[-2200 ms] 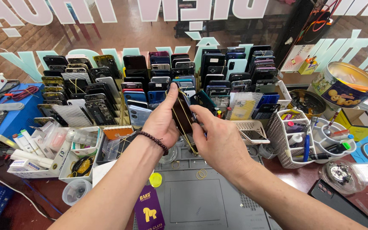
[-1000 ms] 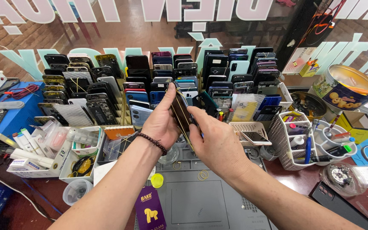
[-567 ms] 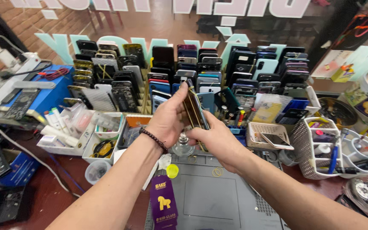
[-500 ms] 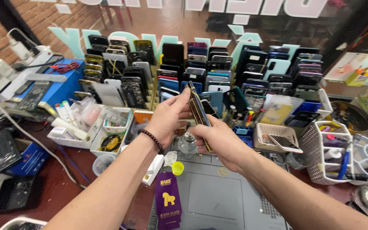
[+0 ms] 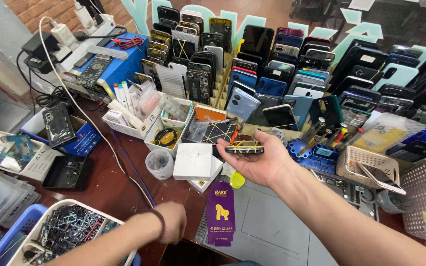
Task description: The person applies adhesive to a smartphone back cover, assembles it onto the phone, and secures it with multiple rubber bands. They then connect a charging cable to the phone and later handle a small white component near the phone's internal frame.
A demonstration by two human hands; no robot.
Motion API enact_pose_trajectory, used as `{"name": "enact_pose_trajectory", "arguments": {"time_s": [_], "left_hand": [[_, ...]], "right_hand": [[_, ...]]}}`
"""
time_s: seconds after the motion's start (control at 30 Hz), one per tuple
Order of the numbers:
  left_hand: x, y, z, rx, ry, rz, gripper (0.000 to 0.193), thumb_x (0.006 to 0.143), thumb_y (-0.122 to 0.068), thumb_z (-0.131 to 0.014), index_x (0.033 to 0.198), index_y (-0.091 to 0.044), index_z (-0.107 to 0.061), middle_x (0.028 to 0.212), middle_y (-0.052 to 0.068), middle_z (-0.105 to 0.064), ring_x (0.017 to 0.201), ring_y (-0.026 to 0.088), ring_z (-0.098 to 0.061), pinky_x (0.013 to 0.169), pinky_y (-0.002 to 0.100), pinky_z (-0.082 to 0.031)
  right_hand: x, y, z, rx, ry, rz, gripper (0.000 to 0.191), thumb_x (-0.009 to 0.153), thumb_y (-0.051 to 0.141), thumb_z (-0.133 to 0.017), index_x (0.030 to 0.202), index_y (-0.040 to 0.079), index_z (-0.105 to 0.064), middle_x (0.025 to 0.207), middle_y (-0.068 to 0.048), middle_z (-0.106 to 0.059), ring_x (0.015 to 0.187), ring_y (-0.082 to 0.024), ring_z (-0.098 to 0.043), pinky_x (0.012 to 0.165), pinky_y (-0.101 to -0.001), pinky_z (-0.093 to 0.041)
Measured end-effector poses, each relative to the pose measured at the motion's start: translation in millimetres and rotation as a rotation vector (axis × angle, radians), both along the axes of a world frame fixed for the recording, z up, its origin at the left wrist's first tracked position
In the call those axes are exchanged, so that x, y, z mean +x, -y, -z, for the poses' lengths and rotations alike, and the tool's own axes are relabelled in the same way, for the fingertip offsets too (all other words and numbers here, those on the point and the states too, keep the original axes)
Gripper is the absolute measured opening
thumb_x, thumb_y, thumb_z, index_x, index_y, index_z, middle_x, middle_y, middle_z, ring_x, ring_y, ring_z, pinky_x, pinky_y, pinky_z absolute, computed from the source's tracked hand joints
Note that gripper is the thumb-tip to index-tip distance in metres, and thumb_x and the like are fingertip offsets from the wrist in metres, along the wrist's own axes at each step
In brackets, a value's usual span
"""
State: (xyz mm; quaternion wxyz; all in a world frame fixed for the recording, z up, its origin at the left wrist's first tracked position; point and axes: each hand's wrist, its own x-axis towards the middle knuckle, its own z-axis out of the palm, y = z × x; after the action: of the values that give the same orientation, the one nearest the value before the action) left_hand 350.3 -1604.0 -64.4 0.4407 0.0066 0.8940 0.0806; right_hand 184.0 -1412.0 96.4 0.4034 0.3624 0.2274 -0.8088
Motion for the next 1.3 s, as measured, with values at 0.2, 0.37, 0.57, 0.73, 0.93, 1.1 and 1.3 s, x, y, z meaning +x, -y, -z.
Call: {"name": "enact_pose_trajectory", "arguments": {"time_s": [0.2, 0.37, 0.57, 0.73, 0.93, 1.1, 1.3], "left_hand": [[21.8, -55.4, 34.8, -0.336, -0.03, 0.447, 0.022, 0.093, -0.013, -0.068, 0.112, -0.007, -0.078, 0.108, 0.016, -0.073, 0.098, 0.04, -0.072, 0.069, 0.061, -0.059], [24.2, -49.8, 54.8, -0.317, -0.101, 0.598, 0.017, 0.094, -0.013, -0.065, 0.103, -0.007, -0.079, 0.101, 0.012, -0.077, 0.094, 0.037, -0.073, 0.067, 0.058, -0.057], [31.0, -24.0, 59.6, -0.173, -0.213, 0.629, 0.01, 0.089, -0.015, -0.068, 0.094, -0.008, -0.075, 0.093, 0.011, -0.076, 0.092, 0.033, -0.073, 0.076, 0.048, -0.055], [36.9, -12.3, 33.9, -0.051, -0.229, 0.545, 0.015, 0.084, -0.012, -0.07, 0.098, -0.006, -0.071, 0.097, 0.017, -0.072, 0.095, 0.036, -0.07, 0.077, 0.047, -0.055], [34.8, -35.7, -4.4, -0.143, -0.244, 0.607, 0.01, 0.086, -0.013, -0.067, 0.089, -0.007, -0.075, 0.092, 0.015, -0.073, 0.092, 0.033, -0.07, 0.078, 0.047, -0.054], [37.1, -45.1, -34.2, -0.019, 0.069, 0.154, 0.022, 0.077, -0.021, -0.075, 0.092, -0.008, -0.065, 0.095, 0.016, -0.074, 0.093, 0.03, -0.072, 0.083, 0.043, -0.057], [28.7, -57.2, -45.6, 0.112, 0.363, 0.028, 0.033, 0.081, -0.03, -0.072, 0.092, 0.001, -0.072, 0.075, 0.012, -0.07, 0.066, 0.025, -0.069, 0.06, 0.039, -0.058]], "right_hand": [[-1.7, -3.8, -4.5, -0.108, -0.013, 0.057, 0.057, 0.107, 0.037, -0.039, 0.138, -0.01, -0.049, 0.132, -0.03, -0.058, 0.118, -0.039, -0.063, 0.097, -0.0536, -0.057], [-4.4, -26.0, 1.5, -0.236, -0.003, 0.154, 0.057, 0.107, 0.034, -0.042, 0.137, -0.013, -0.048, 0.13, -0.032, -0.059, 0.116, -0.041, -0.064, 0.096, -0.0535, -0.058], [-4.0, -58.3, 0.4, -0.264, 0.012, 0.273, 0.059, 0.107, 0.036, -0.039, 0.138, -0.014, -0.046, 0.131, -0.032, -0.059, 0.115, -0.042, -0.064, 0.097, -0.0525, -0.058], [-4.0, -79.8, -4.2, -0.286, 0.023, 0.286, 0.063, 0.108, 0.038, -0.037, 0.138, -0.017, -0.044, 0.132, -0.035, -0.059, 0.116, -0.043, -0.063, 0.096, -0.0521, -0.057], [1.9, -92.9, -7.4, -0.268, 0.009, 0.266, 0.067, 0.108, 0.042, -0.037, 0.139, -0.017, -0.043, 0.133, -0.033, -0.059, 0.117, -0.041, -0.064, 0.096, -0.0512, -0.058], [7.9, -91.0, -9.4, -0.204, 0.012, 0.272, 0.054, 0.107, 0.035, -0.041, 0.135, -0.011, -0.047, 0.13, -0.032, -0.059, 0.117, -0.041, -0.064, 0.097, -0.0521, -0.059], [18.2, -85.0, -13.0, -0.186, -0.011, 0.145, 0.053, 0.104, 0.031, -0.052, 0.132, -0.014, -0.049, 0.125, -0.029, -0.06, 0.111, -0.036, -0.065, 0.093, -0.05, -0.058]]}}
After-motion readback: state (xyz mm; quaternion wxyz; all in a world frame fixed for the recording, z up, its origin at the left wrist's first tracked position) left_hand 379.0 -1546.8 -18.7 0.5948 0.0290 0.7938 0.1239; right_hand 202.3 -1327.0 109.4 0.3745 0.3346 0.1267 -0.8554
